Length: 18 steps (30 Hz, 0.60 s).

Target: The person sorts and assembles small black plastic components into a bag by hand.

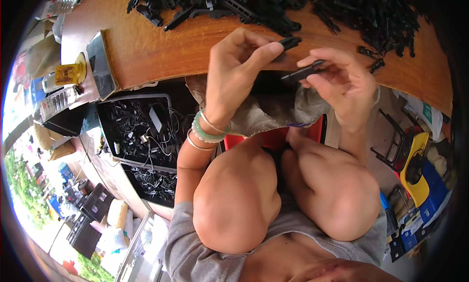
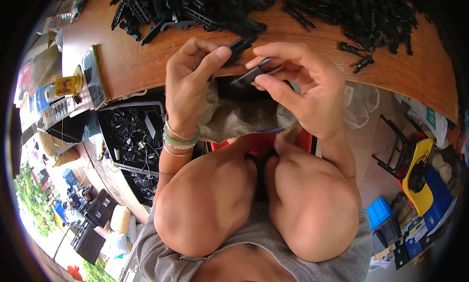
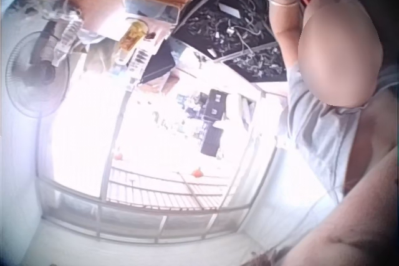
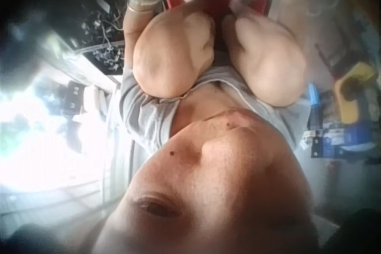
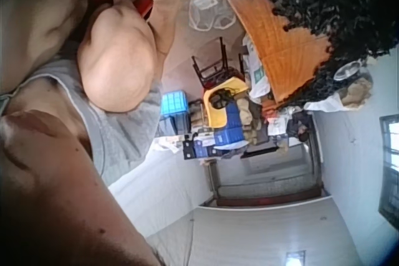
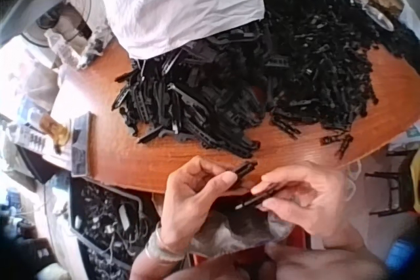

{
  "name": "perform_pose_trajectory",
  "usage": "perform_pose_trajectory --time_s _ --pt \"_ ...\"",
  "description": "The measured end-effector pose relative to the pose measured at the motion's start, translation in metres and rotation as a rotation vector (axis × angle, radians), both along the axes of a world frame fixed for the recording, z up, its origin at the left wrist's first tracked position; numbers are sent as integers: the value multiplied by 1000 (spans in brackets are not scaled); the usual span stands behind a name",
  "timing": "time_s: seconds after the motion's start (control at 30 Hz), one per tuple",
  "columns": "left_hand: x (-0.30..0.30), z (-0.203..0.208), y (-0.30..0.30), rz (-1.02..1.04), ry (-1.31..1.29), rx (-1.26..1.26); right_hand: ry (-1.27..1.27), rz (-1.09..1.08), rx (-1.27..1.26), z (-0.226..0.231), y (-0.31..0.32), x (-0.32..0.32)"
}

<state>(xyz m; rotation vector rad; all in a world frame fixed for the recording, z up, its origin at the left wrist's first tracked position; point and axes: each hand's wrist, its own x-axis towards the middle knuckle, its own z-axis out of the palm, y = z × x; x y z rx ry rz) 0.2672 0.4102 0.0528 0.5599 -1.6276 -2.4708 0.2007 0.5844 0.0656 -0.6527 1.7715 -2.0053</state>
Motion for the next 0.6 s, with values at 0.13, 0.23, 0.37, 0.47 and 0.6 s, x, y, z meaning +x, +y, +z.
perform_pose_trajectory --time_s 0.13,0.23,0.37,0.47,0.6 --pt "0 -1 5 -75 -37 -177 54 54 11 -7 -2 3" --pt "5 -4 5 -153 -57 -297 214 -17 76 -12 -2 3" --pt "11 -4 8 -196 178 -508 259 -74 72 -14 -3 5" --pt "12 -4 6 -141 266 -837 531 -111 146 -14 0 1" --pt "14 5 4 -179 326 -850 588 -131 219 -6 -5 -2"
